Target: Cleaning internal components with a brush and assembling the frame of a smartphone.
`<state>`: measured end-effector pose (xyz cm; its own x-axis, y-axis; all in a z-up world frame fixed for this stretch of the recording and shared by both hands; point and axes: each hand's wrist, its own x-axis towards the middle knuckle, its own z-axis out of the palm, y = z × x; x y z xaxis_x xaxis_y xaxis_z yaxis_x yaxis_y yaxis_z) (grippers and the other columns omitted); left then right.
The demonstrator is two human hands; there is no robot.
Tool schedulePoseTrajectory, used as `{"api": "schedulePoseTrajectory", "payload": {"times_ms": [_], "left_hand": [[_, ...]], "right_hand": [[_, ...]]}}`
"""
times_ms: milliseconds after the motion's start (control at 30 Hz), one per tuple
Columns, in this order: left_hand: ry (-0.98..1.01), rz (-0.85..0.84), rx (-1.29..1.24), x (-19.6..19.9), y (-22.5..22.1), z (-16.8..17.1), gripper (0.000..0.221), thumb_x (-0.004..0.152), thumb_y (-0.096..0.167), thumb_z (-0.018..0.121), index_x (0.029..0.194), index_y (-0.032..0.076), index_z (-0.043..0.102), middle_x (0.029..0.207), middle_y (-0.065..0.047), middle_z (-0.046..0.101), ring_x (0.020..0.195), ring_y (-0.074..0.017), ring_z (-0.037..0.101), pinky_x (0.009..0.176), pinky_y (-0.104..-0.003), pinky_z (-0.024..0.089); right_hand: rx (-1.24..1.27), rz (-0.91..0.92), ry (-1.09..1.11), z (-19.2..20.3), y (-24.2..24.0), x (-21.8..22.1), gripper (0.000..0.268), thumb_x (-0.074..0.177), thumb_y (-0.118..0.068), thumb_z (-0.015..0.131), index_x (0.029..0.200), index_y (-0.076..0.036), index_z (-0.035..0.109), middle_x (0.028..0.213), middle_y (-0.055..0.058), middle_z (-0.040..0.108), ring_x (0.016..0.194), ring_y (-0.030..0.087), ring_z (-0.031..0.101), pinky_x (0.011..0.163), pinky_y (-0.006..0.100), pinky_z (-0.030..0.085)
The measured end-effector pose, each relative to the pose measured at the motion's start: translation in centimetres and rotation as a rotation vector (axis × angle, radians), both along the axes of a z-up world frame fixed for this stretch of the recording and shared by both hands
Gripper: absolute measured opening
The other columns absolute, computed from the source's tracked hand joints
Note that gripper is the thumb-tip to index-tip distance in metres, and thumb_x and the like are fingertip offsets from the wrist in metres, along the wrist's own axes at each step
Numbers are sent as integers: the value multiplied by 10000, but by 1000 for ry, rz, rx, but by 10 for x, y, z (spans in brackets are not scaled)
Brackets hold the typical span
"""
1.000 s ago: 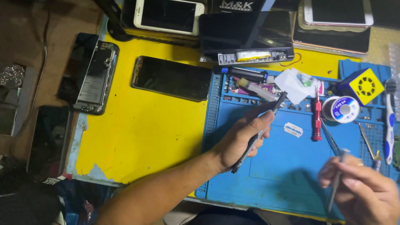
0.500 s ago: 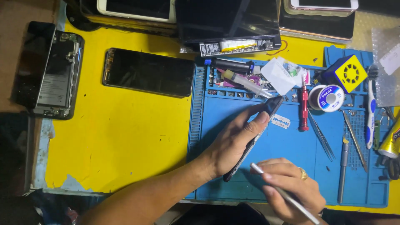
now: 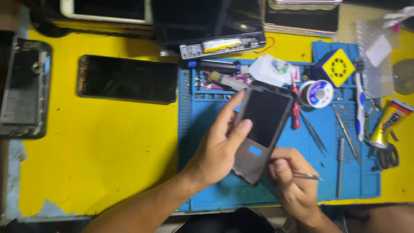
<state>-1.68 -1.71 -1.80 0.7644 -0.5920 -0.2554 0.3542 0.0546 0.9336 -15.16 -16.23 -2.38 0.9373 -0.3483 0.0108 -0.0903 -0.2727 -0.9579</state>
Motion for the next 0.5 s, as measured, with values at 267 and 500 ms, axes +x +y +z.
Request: {"api": "schedulePoseTrajectory", "payload": {"times_ms": [267,500], "left_hand": [[-48,81,-39,-4,5,12,514,974,228,608,1441,25,538,1005,-20,684,882,-82,630,793,-225,522],[-60,80,-64,-4,7,12,480,974,217,608,1390,-14,542,941,-56,691,802,-99,615,717,-223,504]], "right_hand": [[379,-130,124,-15,-12,-8,208,976,-193,630,819,-58,608,524,41,538,425,103,467,376,246,378],[545,-61,90,-16,-16,-14,208,988,-188,619,853,-30,610,547,56,522,423,127,440,362,256,363]]}}
